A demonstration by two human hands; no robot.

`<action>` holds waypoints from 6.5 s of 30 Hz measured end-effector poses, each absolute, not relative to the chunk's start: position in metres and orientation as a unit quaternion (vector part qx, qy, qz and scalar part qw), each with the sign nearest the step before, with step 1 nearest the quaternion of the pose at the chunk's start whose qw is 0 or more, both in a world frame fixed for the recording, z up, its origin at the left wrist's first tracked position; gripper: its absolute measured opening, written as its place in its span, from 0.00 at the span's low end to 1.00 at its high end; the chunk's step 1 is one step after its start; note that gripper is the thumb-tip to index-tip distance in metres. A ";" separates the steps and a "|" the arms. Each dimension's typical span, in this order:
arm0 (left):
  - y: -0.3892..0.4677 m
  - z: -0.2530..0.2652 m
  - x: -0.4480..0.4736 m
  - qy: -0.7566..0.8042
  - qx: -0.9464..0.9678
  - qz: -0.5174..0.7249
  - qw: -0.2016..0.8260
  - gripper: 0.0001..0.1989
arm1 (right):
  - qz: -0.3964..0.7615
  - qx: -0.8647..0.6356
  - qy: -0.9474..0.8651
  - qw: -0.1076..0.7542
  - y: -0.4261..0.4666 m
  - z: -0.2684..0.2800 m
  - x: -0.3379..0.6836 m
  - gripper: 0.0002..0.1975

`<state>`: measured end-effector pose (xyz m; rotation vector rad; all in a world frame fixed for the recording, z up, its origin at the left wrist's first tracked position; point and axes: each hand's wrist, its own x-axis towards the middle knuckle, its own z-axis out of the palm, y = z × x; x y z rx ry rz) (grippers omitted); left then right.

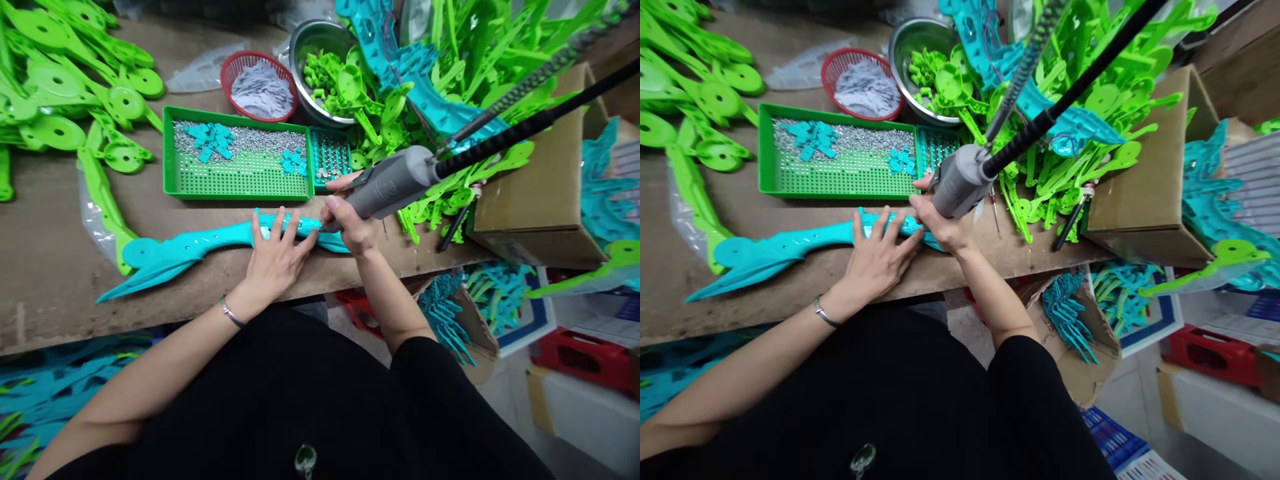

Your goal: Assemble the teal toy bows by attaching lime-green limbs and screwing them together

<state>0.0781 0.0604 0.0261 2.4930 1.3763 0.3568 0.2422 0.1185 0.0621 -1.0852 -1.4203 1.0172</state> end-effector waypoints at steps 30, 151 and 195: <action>0.068 0.023 0.127 0.451 0.869 0.134 0.150 0.24 | 0.377 -0.461 -0.530 0.604 0.118 0.061 0.281 0.18; -0.014 0.009 -0.002 0.501 0.676 0.437 0.317 0.12 | 0.141 -0.268 -0.953 -0.016 0.108 0.061 0.214 0.31; 0.034 0.001 0.088 0.404 0.097 0.704 0.576 0.26 | -0.035 -0.276 -0.952 0.124 0.088 0.031 0.203 0.30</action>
